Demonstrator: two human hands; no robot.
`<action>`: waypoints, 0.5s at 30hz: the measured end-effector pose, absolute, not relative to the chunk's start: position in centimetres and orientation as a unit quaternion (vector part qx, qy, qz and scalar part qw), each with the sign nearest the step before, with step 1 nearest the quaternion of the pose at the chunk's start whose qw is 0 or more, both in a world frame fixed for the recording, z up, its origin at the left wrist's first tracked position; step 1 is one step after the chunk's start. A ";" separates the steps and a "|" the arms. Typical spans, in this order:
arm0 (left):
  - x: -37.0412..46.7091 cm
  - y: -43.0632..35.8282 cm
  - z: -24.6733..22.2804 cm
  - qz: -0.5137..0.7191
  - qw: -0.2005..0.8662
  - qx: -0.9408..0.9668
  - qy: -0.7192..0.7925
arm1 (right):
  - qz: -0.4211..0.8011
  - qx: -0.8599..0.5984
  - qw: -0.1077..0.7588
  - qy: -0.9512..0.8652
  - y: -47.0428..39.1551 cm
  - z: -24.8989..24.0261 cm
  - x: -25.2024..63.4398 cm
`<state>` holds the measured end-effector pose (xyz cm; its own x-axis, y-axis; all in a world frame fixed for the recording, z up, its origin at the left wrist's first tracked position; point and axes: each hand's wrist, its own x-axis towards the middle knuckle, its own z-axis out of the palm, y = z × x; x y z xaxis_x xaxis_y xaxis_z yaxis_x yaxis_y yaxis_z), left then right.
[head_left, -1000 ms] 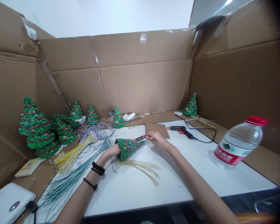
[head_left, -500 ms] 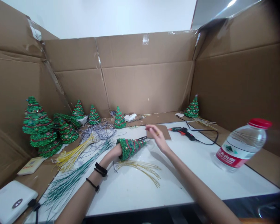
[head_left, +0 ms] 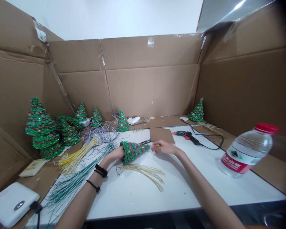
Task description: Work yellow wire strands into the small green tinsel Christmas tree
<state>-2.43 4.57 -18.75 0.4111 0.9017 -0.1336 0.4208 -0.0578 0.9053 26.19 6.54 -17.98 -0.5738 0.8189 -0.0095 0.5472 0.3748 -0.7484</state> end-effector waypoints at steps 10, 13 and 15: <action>-3.6 3.9 -16.8 0.167 0.521 0.696 0.465 | 0.209 -0.401 0.322 -0.832 6.4 -17.5 25.3; -3.7 3.9 -16.5 0.167 0.522 0.693 0.468 | 0.200 -0.391 0.317 -0.841 6.0 -18.3 23.9; -3.8 3.9 -16.4 0.168 0.512 0.697 0.473 | 0.206 -0.390 0.322 -0.838 5.7 -18.9 22.8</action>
<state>-3.75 3.93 -16.42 0.4958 0.8320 -0.2490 0.4872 -0.0291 0.8728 22.78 5.66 -18.89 -0.4885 0.7858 0.3792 0.5206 0.6113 -0.5960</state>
